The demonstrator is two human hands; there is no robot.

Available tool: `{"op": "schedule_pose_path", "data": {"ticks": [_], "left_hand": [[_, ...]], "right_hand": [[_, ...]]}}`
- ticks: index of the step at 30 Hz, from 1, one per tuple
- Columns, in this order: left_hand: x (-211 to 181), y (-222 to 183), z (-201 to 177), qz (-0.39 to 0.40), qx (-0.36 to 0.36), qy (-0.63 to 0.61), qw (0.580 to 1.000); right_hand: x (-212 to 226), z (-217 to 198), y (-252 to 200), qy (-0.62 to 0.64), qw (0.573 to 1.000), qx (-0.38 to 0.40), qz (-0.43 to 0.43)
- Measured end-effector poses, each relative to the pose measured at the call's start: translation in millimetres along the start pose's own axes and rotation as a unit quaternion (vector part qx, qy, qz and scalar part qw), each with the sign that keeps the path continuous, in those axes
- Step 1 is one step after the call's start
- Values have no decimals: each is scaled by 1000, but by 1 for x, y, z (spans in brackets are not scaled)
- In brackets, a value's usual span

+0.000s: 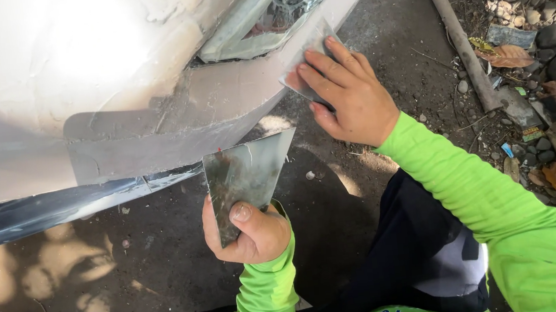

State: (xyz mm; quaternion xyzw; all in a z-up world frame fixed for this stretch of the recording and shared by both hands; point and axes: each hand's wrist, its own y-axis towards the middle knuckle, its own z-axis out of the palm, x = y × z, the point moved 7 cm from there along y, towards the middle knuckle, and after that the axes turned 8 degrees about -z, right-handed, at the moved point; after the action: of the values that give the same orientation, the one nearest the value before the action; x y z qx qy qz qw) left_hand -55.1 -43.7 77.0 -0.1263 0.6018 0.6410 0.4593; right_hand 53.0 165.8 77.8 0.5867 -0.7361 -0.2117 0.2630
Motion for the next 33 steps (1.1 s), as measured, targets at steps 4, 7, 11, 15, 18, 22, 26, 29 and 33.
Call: {"op": "schedule_pose_path", "data": {"ticks": [4, 7, 11, 15, 18, 22, 26, 29, 33], "left_hand": [[1, -3, -1, -7, -25, 5, 1000], [3, -6, -1, -21, -19, 6, 1000], [6, -5, 3, -34, -8, -2, 999], [14, -8, 5, -40, -12, -10, 999], [18, -13, 5, -41, -18, 3, 999], [22, -18, 7, -53, -18, 28, 998], [24, -16, 11, -60, 5, 32, 998], [26, -16, 12, -58, 2, 31, 998], [23, -15, 16, -42, 4, 30, 999]], "right_hand": [[-5, -10, 0, 34, 999, 5, 24], [-11, -12, 11, 27, 999, -4, 22], [-9, -11, 20, -2, 1000, 6, 11], [-10, -10, -2, -7, 1000, -4, 13], [-24, -10, -13, 16, 999, -7, 32], [-48, -12, -5, 8, 999, -41, 30], [-55, 5, -8, 22, 998, -43, 47], [-54, 18, -22, 41, 996, -68, 43], [-51, 28, -40, 71, 992, -94, 55]]}}
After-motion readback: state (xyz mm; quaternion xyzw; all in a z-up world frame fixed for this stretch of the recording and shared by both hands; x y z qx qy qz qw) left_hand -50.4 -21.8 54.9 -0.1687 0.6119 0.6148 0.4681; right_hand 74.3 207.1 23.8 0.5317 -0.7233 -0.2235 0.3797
